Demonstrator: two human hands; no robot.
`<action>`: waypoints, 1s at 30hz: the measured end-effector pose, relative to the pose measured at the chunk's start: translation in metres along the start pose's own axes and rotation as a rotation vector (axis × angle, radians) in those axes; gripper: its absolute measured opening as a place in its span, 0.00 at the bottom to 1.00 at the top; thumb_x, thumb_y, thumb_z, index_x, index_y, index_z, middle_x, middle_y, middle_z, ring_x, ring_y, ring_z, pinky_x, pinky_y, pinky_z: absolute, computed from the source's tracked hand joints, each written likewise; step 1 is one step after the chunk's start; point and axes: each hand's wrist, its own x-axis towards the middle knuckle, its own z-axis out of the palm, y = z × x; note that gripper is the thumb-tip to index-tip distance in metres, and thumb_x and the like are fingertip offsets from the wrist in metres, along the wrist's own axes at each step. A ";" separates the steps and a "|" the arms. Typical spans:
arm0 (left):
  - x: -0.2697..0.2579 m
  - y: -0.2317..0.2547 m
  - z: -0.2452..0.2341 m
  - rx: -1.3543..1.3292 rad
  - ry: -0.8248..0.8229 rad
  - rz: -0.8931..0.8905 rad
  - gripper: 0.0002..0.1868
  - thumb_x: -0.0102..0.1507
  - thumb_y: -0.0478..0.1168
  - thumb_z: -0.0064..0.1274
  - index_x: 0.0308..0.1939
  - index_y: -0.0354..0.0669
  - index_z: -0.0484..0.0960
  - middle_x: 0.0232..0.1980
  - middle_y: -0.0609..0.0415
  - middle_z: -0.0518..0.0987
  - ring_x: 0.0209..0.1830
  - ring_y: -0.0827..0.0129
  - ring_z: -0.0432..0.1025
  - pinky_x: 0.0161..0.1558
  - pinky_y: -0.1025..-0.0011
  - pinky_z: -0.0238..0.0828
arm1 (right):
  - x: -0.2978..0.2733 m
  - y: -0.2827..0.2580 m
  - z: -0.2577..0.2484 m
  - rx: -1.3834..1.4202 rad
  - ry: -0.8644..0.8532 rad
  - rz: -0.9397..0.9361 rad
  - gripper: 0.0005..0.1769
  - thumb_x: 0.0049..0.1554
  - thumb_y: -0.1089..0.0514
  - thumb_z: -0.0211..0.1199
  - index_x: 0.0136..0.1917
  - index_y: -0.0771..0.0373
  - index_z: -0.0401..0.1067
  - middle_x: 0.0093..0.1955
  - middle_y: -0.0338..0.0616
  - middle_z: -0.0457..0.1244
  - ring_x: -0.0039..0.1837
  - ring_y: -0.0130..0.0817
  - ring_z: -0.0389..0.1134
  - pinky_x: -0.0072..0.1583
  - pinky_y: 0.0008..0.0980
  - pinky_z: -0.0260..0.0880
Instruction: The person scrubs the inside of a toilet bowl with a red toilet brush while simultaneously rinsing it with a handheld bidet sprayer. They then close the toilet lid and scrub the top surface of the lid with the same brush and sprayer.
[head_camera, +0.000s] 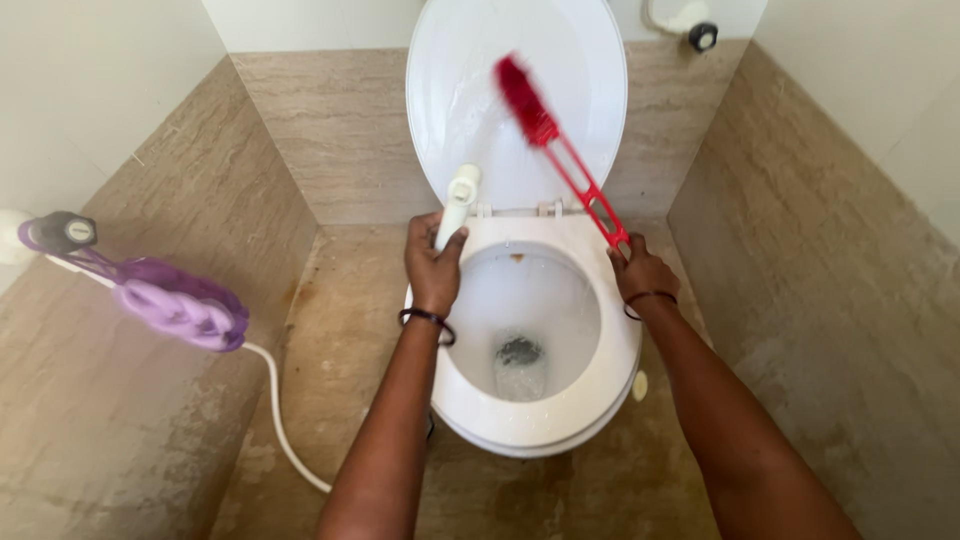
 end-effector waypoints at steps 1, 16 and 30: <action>-0.002 -0.001 0.002 0.017 -0.015 -0.009 0.17 0.65 0.30 0.60 0.55 0.33 0.72 0.51 0.48 0.79 0.52 0.69 0.73 0.55 0.71 0.71 | 0.001 -0.001 0.013 0.080 0.015 0.060 0.33 0.64 0.30 0.47 0.73 0.49 0.58 0.52 0.59 0.70 0.54 0.62 0.71 0.53 0.61 0.69; -0.014 0.019 0.019 0.078 -0.053 -0.129 0.17 0.62 0.30 0.62 0.53 0.34 0.76 0.50 0.49 0.81 0.49 0.69 0.75 0.52 0.71 0.73 | -0.034 -0.014 0.069 0.206 0.178 0.124 0.30 0.64 0.29 0.52 0.65 0.52 0.63 0.48 0.55 0.70 0.50 0.60 0.71 0.49 0.57 0.70; -0.050 0.051 0.049 0.369 -0.208 0.001 0.23 0.59 0.35 0.65 0.57 0.40 0.80 0.46 0.49 0.77 0.43 0.63 0.77 0.39 0.70 0.80 | -0.060 0.008 0.069 0.323 0.157 -0.186 0.40 0.60 0.43 0.62 0.81 0.49 0.52 0.40 0.51 0.68 0.42 0.51 0.71 0.45 0.50 0.70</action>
